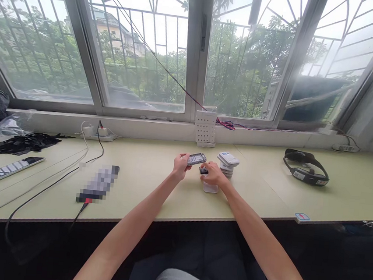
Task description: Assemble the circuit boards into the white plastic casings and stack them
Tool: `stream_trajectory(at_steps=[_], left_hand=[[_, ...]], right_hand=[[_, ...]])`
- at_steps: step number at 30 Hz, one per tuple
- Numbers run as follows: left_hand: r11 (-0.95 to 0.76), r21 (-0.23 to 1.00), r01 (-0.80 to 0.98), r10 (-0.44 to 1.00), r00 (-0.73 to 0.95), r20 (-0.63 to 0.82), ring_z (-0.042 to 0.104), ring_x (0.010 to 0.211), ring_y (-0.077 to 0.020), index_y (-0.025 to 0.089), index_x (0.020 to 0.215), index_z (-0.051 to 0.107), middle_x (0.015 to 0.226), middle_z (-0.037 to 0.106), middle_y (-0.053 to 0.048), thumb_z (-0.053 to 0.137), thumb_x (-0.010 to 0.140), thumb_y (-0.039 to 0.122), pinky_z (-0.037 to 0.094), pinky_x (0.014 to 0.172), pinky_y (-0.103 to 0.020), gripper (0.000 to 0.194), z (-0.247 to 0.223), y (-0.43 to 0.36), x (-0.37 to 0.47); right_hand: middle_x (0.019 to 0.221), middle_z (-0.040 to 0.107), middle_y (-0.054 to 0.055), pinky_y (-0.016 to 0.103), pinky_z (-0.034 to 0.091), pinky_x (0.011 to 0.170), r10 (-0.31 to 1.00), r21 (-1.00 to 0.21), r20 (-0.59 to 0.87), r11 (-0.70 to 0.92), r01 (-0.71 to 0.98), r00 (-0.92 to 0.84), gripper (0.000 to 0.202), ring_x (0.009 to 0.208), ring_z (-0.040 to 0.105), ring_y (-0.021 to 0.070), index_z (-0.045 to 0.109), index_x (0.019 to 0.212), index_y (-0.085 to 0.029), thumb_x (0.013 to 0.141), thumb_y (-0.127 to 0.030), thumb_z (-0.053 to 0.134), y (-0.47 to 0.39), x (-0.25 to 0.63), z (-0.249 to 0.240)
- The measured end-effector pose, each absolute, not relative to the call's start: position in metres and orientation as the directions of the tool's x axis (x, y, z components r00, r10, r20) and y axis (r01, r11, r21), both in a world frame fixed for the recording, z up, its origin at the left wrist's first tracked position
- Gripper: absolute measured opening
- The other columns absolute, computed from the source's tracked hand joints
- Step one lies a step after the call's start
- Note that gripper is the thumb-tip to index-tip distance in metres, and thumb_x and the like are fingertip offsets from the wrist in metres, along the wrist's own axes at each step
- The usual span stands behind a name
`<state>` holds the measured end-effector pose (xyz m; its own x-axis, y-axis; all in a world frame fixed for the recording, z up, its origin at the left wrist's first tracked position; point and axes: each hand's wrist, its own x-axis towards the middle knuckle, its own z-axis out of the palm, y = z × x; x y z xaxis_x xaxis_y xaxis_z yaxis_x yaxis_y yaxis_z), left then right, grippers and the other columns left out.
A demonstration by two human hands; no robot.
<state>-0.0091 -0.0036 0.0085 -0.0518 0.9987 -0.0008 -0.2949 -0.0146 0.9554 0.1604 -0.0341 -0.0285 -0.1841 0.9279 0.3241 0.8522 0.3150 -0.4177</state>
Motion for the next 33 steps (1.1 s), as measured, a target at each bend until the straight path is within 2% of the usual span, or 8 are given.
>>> stream_trajectory(at_steps=[6,9,12,17,21,25,33], left_hand=[[-0.013,0.954,-0.299,0.999,-0.052,-0.002,0.053,0.049,-0.0090,0.015,0.101,0.053,0.074,0.063,-0.005,0.059,0.092,0.021,0.036,0.044,-0.022,0.013,0.0093,-0.0042,-0.0084],[-0.011,0.954,-0.301,0.999,-0.051,-0.004,0.053,0.049,-0.0094,0.014,0.104,0.053,0.074,0.063,-0.006,0.062,0.090,0.021,0.036,0.044,-0.021,0.018,0.0100,-0.0051,-0.0084],[-0.009,0.953,-0.302,0.998,-0.054,-0.008,0.053,0.050,-0.0094,0.014,0.105,0.054,0.075,0.064,-0.006,0.063,0.089,0.022,0.037,0.044,-0.022,0.020,0.0097,-0.0045,-0.0085],[-0.008,0.954,-0.299,0.998,-0.065,-0.012,0.053,0.050,-0.0089,0.014,0.103,0.055,0.076,0.064,-0.007,0.063,0.090,0.023,0.037,0.045,-0.021,0.018,0.0084,-0.0029,-0.0086],[-0.008,0.954,-0.300,0.997,-0.071,-0.014,0.054,0.050,-0.0091,0.014,0.101,0.054,0.075,0.064,-0.006,0.063,0.090,0.024,0.037,0.045,-0.021,0.017,0.0086,-0.0034,-0.0087],[-0.011,0.953,-0.304,0.997,-0.076,-0.013,0.052,0.049,-0.0090,0.015,0.099,0.054,0.074,0.063,-0.005,0.061,0.091,0.025,0.036,0.044,-0.022,0.014,0.0087,-0.0031,-0.0083],[-0.018,0.945,-0.326,0.998,-0.055,0.000,0.048,0.045,-0.0085,0.016,0.090,0.052,0.069,0.060,-0.004,0.047,0.099,0.029,0.032,0.041,-0.021,0.016,0.0065,-0.0002,-0.0084]], right_hand=[[0.112,0.059,0.011,0.028,0.045,0.090,0.900,-0.434,0.390,0.365,0.823,-0.194,0.040,0.113,0.055,0.0256,0.065,0.109,-0.017,0.070,-0.015,0.064,-0.0321,0.1625,-0.0298],[0.110,0.061,0.012,0.029,0.045,0.091,0.885,-0.440,0.430,0.378,0.815,-0.178,0.033,0.111,0.056,0.0250,0.065,0.106,-0.015,0.073,-0.014,0.060,-0.0310,0.1624,-0.0289],[0.103,0.064,0.011,0.029,0.045,0.089,0.875,-0.466,0.468,0.361,0.808,-0.121,0.024,0.102,0.059,0.0219,0.064,0.100,-0.014,0.078,-0.013,0.055,-0.0298,0.1616,-0.0270],[0.100,0.064,0.010,0.028,0.044,0.087,0.878,-0.489,0.474,0.320,0.811,-0.061,0.022,0.097,0.059,0.0195,0.064,0.098,-0.014,0.081,-0.010,0.052,-0.0294,0.1606,-0.0254],[0.112,0.063,0.013,0.030,0.042,0.095,0.899,-0.470,0.434,0.285,0.835,-0.061,0.028,0.112,0.056,0.0223,0.064,0.112,-0.013,0.086,-0.017,0.054,-0.0301,0.1603,-0.0284],[0.129,0.060,0.015,0.031,0.040,0.100,0.942,-0.445,0.316,0.254,0.858,-0.115,0.041,0.127,0.049,0.0265,0.059,0.129,-0.015,0.089,-0.026,0.057,-0.0300,0.1595,-0.0331],[0.129,0.061,0.013,0.028,0.040,0.098,0.967,-0.427,0.235,0.189,0.884,-0.094,0.037,0.125,0.051,0.0252,0.062,0.128,-0.018,0.092,-0.028,0.058,-0.0332,0.1552,-0.0274]])
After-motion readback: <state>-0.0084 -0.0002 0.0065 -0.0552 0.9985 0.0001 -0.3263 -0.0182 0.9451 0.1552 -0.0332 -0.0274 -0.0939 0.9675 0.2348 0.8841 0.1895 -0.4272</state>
